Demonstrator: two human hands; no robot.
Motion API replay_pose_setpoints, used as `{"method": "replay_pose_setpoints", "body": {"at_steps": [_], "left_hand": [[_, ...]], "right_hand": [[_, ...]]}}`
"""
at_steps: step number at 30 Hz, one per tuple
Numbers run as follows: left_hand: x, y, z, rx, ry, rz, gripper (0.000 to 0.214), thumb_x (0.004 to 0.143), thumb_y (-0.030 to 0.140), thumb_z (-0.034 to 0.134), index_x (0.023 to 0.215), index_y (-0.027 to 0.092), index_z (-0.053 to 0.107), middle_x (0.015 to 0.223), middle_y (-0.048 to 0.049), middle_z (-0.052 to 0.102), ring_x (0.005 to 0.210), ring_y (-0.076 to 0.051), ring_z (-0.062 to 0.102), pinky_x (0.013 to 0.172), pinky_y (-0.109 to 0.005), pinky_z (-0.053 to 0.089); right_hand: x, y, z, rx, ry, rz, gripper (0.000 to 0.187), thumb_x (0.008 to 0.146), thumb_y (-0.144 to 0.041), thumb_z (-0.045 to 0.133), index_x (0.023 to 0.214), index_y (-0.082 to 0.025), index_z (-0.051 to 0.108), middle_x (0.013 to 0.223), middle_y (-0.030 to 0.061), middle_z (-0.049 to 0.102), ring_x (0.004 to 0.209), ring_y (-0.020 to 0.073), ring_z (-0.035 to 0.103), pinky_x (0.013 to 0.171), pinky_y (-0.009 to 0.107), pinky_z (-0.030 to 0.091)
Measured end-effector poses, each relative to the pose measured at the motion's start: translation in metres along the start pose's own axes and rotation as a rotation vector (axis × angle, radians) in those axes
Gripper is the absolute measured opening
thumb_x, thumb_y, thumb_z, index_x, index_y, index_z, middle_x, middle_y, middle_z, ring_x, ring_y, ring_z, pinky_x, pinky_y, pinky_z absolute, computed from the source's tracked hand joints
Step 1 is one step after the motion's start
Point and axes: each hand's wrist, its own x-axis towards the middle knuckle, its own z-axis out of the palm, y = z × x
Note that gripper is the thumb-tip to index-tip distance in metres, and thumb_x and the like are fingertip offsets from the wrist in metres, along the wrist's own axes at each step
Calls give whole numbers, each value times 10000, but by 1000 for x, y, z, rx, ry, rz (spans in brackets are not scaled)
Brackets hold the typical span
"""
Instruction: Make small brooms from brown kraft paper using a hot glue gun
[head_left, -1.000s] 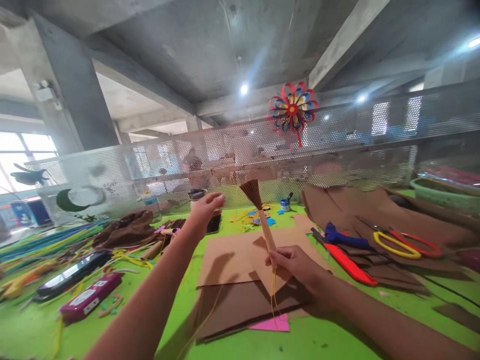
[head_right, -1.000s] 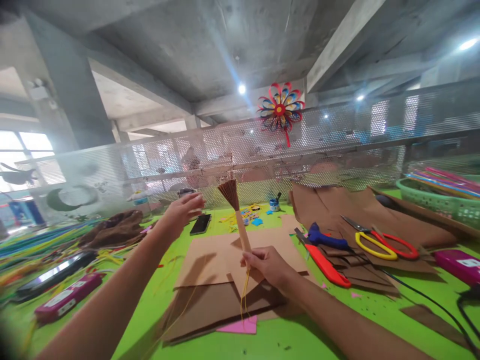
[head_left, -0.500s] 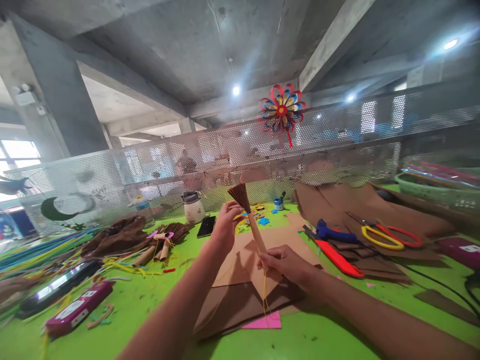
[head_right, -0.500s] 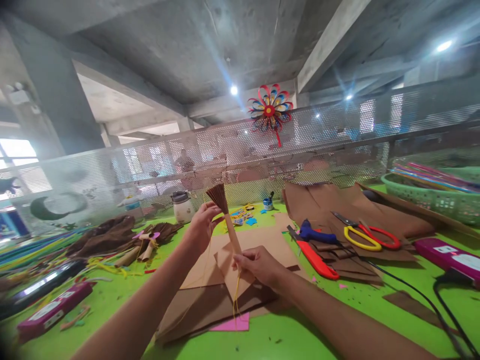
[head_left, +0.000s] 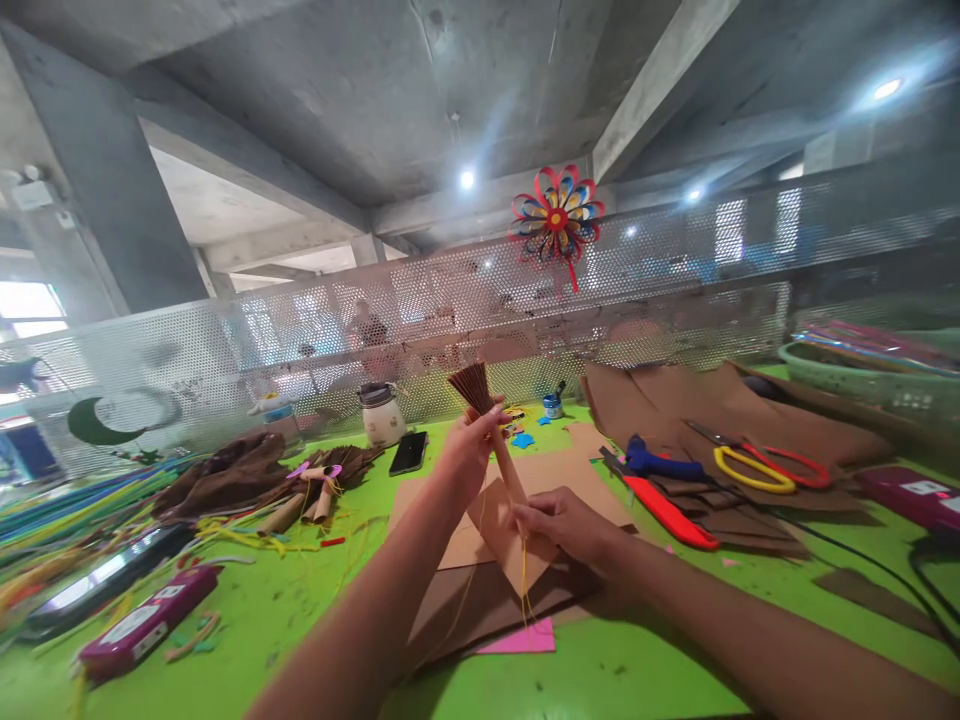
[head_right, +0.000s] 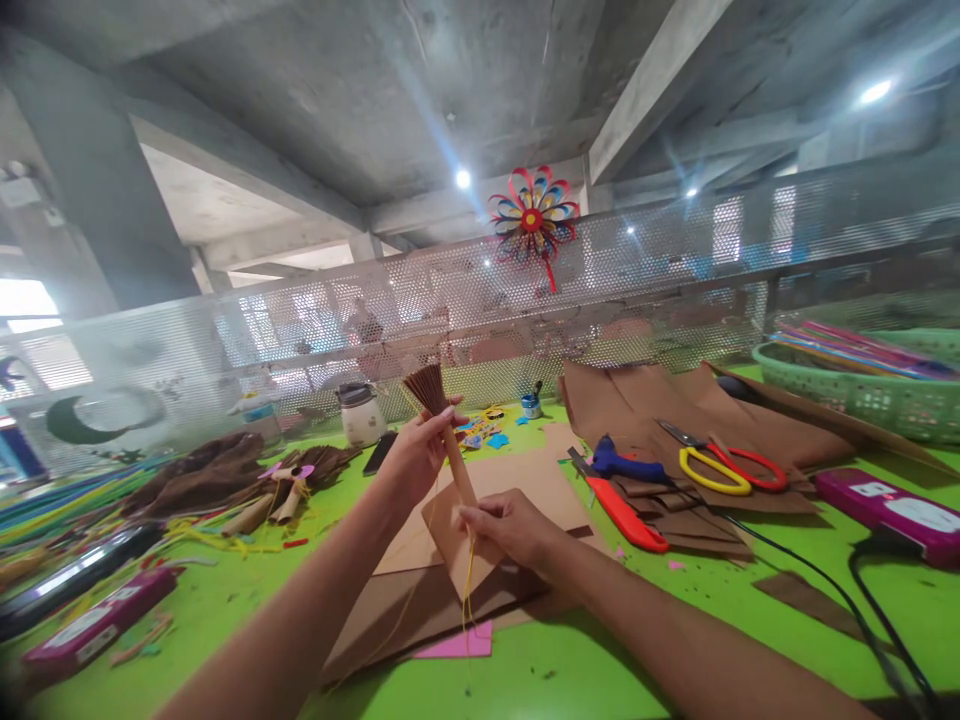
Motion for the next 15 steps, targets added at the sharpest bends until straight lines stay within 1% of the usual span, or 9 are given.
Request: {"method": "replay_pose_setpoints", "body": {"at_steps": [4, 7, 10, 12, 15], "left_hand": [[-6, -4, 12, -22, -9, -50, 405, 678, 408, 734, 946, 138, 595, 651, -20, 656, 700, -156, 639, 726, -280, 468], [-11, -10, 19, -10, 30, -69, 458, 687, 479, 718, 977, 167, 549, 634, 8, 639, 637, -132, 632, 636, -239, 467], [-18, -22, 23, 58, 28, -76, 499, 653, 467, 746, 983, 178, 509, 591, 39, 600, 546, -103, 590, 535, -198, 424], [-24, -31, 26, 94, 5, -83, 507, 643, 433, 759, 986, 179, 485, 557, 52, 581, 491, -97, 558, 501, -197, 412], [-33, -41, 28, 135, -16, -97, 427, 698, 454, 704, 923, 194, 451, 532, 68, 556, 423, -95, 520, 459, -210, 410]], "right_hand": [[1, 1, -3, 32, 8, 7, 560, 660, -667, 661, 715, -110, 663, 590, -24, 491, 535, 86, 383, 539, 245, 285], [2, 1, -6, 43, 10, -3, 551, 663, -661, 665, 735, -115, 662, 631, -15, 524, 573, 97, 419, 569, 247, 308], [4, 3, -6, 56, 20, -13, 555, 675, -667, 651, 720, -114, 658, 654, 1, 558, 611, 113, 470, 609, 252, 346], [7, 5, -6, 63, 45, -19, 560, 666, -677, 650, 720, -120, 657, 674, 18, 587, 647, 136, 515, 634, 265, 381], [11, 10, -5, 43, 100, -35, 566, 591, -680, 700, 706, -127, 663, 699, 37, 621, 692, 169, 552, 664, 290, 421]]}}
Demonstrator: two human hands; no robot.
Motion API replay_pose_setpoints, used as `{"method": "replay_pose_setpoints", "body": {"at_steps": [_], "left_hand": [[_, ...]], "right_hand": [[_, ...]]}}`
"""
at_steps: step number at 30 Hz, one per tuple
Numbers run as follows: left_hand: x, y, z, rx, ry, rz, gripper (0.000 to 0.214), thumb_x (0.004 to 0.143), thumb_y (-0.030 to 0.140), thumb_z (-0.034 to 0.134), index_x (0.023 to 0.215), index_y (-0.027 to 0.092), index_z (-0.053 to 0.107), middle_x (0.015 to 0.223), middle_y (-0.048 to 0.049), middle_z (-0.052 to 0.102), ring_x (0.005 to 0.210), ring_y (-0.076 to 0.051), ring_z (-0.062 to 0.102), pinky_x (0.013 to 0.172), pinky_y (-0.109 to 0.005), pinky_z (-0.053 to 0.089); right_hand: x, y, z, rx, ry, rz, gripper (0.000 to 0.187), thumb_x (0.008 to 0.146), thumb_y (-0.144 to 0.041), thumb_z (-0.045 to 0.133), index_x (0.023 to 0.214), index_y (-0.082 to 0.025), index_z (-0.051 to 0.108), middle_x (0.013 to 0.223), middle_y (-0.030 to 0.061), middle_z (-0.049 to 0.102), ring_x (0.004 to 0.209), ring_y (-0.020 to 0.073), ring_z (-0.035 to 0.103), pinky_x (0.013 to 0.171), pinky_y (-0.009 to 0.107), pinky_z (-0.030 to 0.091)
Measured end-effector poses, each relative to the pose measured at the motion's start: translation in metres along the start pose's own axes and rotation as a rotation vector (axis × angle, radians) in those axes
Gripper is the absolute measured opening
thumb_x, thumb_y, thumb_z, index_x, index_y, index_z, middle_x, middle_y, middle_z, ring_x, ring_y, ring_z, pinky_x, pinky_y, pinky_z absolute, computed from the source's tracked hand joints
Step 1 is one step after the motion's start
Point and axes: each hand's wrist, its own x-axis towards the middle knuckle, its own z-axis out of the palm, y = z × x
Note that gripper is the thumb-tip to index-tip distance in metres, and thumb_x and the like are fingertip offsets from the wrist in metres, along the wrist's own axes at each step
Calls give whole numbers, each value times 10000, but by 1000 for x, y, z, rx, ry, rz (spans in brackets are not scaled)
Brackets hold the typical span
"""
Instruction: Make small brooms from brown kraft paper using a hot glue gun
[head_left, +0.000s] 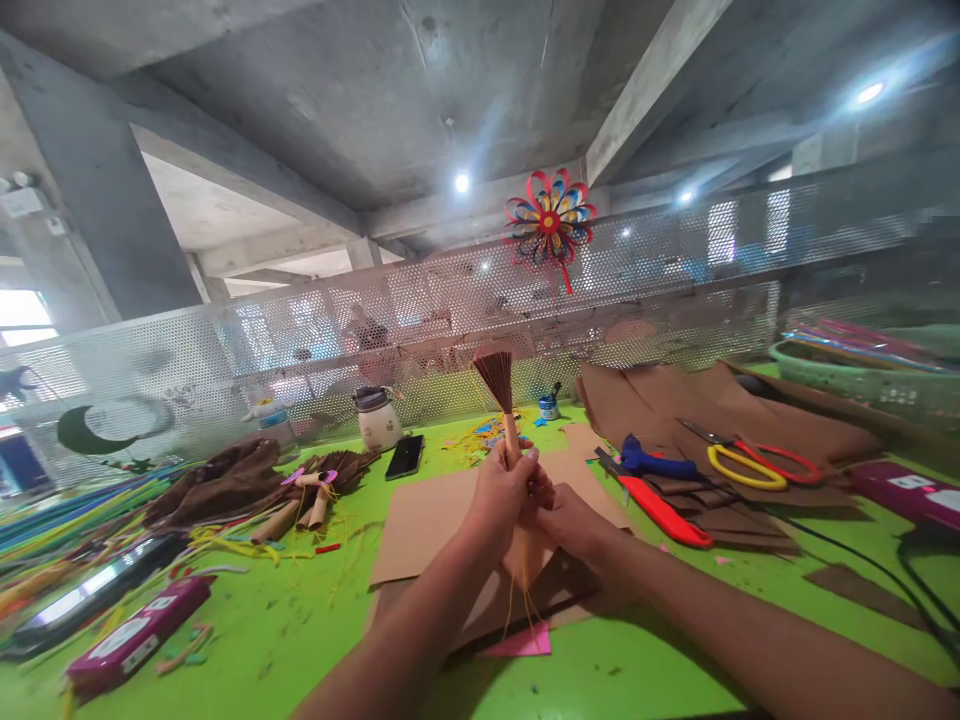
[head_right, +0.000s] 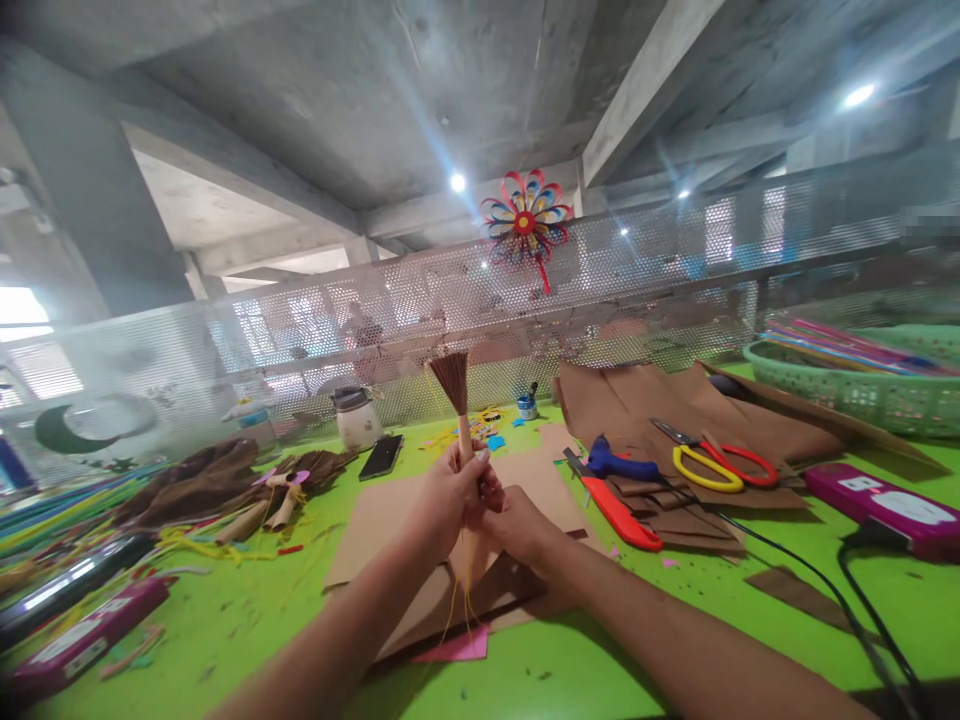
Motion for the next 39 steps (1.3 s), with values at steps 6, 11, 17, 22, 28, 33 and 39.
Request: {"method": "replay_pose_setpoints", "body": {"at_steps": [6, 11, 17, 22, 28, 33, 39], "left_hand": [[4, 21, -17, 88, -24, 11, 317, 757, 416, 662, 794, 178, 455, 515, 36, 572, 421, -92, 535, 427, -190, 391], [17, 60, -37, 128, 28, 71, 259, 784, 300, 670, 756, 193, 435, 480, 55, 531, 447, -103, 582, 394, -169, 345], [11, 115, -17, 182, -39, 275, 127, 833, 227, 621, 828, 199, 497, 512, 40, 524, 436, -109, 577, 374, -194, 314], [19, 152, 21, 122, 34, 562, 66, 885, 193, 545, 881, 202, 479, 530, 60, 491, 414, -67, 511, 385, -198, 316], [57, 160, 57, 119, 124, 700, 18, 933, 177, 456, 934, 179, 474, 473, 87, 409, 376, -48, 457, 367, -188, 284], [92, 155, 64, 48, 261, 736, 38, 939, 176, 462, 918, 201, 442, 504, 89, 400, 386, -51, 481, 386, -195, 279], [115, 155, 44, -17, 468, 641, 55, 936, 201, 473, 969, 180, 434, 541, 92, 424, 383, -50, 488, 390, -190, 283]], "right_hand": [[-3, -8, -5, -114, 106, 55, 582, 650, -676, 661, 599, -98, 690, 583, 53, 604, 616, 163, 529, 605, 285, 393], [-12, -21, -10, -65, 133, 162, 508, 720, -626, 627, 695, -123, 688, 664, 63, 632, 606, 161, 554, 559, 277, 399], [-13, -23, -12, -49, 87, 169, 480, 693, -588, 660, 746, -111, 689, 855, 92, 661, 706, 161, 564, 550, 243, 397], [-11, -12, -9, -132, -30, 125, 422, 684, -518, 686, 724, -98, 703, 634, 41, 616, 540, 107, 463, 465, 220, 306], [-8, 5, -5, -291, -132, 68, 231, 672, -358, 710, 709, -132, 741, 548, -3, 610, 471, 92, 422, 460, 225, 282], [-5, 7, -2, -388, -137, 8, 188, 642, -296, 721, 748, -150, 772, 657, 22, 703, 605, 155, 550, 565, 251, 373], [-7, 2, 1, -422, -124, 56, 277, 733, -268, 644, 920, -94, 750, 823, 85, 730, 670, 163, 595, 563, 241, 409]]}}
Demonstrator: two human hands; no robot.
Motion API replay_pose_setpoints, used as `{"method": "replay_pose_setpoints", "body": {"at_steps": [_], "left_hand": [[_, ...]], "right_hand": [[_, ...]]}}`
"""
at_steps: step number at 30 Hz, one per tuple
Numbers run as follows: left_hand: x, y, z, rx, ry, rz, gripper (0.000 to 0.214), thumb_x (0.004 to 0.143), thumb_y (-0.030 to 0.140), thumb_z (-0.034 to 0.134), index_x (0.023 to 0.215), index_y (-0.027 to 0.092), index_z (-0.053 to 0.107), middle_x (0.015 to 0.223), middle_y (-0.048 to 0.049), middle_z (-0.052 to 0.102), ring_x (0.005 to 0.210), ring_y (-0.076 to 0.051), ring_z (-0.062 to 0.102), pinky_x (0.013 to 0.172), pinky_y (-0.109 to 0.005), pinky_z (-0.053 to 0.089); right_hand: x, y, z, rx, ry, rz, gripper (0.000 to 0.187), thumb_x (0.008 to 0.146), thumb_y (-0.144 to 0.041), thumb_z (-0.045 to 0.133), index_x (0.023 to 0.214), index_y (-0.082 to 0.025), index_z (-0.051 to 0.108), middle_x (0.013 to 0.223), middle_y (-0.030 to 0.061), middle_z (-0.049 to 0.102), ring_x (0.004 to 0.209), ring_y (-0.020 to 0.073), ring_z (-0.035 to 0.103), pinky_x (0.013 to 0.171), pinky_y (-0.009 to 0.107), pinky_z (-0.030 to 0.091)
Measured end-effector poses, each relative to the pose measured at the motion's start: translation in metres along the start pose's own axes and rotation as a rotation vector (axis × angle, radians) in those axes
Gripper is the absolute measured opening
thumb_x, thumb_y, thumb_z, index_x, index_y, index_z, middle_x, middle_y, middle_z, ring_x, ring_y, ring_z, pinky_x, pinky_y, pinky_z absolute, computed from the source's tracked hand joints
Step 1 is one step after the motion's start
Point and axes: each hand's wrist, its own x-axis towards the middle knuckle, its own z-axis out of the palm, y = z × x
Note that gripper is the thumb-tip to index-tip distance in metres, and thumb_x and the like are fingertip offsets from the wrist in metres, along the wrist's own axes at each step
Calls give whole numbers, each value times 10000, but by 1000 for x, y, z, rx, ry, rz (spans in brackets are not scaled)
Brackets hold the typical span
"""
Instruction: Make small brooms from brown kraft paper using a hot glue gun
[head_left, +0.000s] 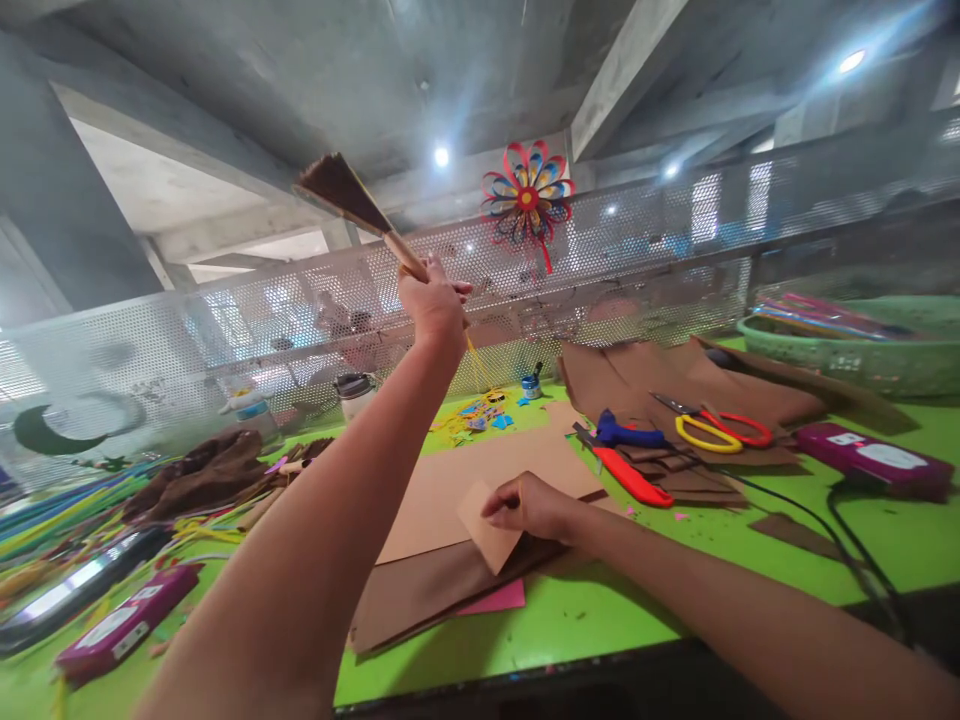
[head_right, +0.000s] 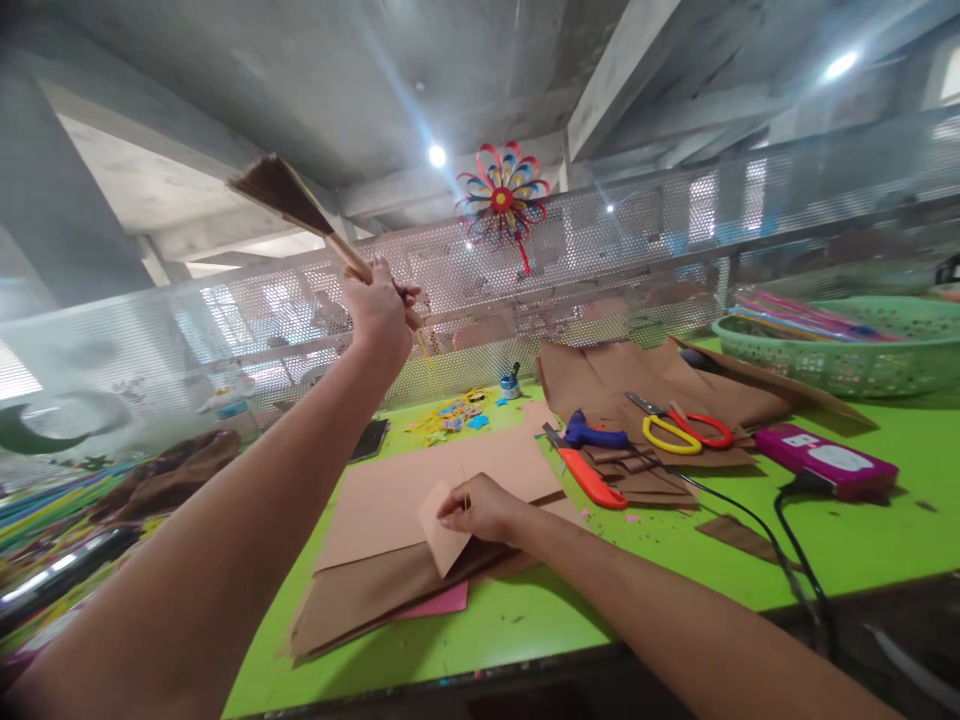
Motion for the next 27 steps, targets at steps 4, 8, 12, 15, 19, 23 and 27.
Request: {"method": "replay_pose_setpoints", "body": {"at_steps": [4, 8, 12, 15, 19, 23, 27], "left_hand": [[-4, -10, -16, -15, 14, -61, 59, 915, 204, 499, 913, 193, 441, 488, 100, 409, 379, -73, 500, 378, -187, 297], [-16, -20, -29, -65, 44, -167, 105, 921, 188, 481, 839, 211, 420, 460, 101, 403, 397, -87, 532, 389, -177, 322], [-31, -31, -46, -147, 109, -298, 184, 935, 212, 455, 770, 213, 373, 474, 103, 411, 439, -83, 570, 435, -163, 375], [-49, -43, -68, -92, 112, -347, 207, 932, 246, 446, 748, 207, 360, 485, 111, 416, 468, -75, 588, 460, -152, 397], [-78, -67, -100, -26, 116, -385, 204, 890, 221, 496, 744, 205, 354, 453, 125, 412, 390, -74, 535, 414, -152, 363], [-103, -91, -119, 17, 69, -446, 182, 876, 244, 498, 756, 204, 367, 455, 117, 428, 384, -78, 520, 399, -155, 352], [-132, -106, -121, 59, 0, -489, 183, 848, 311, 528, 790, 200, 394, 468, 112, 431, 403, -86, 525, 399, -159, 353]], "right_hand": [[-4, -5, -6, -12, -16, 31, 454, 782, -272, 600, 1190, -76, 634, 1027, 131, 707, 706, 173, 625, 558, 248, 436], [-9, -13, -11, -63, -93, -6, 482, 756, -255, 633, 1214, -104, 627, 1139, 131, 682, 931, 238, 641, 774, 311, 485], [-12, -18, -12, -146, -125, -108, 454, 773, -257, 608, 1214, -152, 638, 1223, 105, 649, 1098, 255, 587, 946, 344, 422], [-12, -17, -17, -289, -84, -174, 388, 803, -266, 553, 1150, -144, 676, 1087, 94, 713, 927, 217, 649, 822, 303, 470], [-11, -19, -41, -534, 46, -115, 195, 734, -237, 581, 697, -127, 738, 673, 51, 718, 626, 173, 619, 578, 247, 417], [-13, -28, -67, -517, 213, -58, 362, 786, -339, 536, 495, -141, 622, 464, 39, 594, 475, 148, 533, 482, 251, 351], [-11, -31, -73, -253, 572, -136, 384, 806, -462, 522, 613, -152, 640, 564, 49, 609, 573, 167, 565, 560, 273, 433]]}}
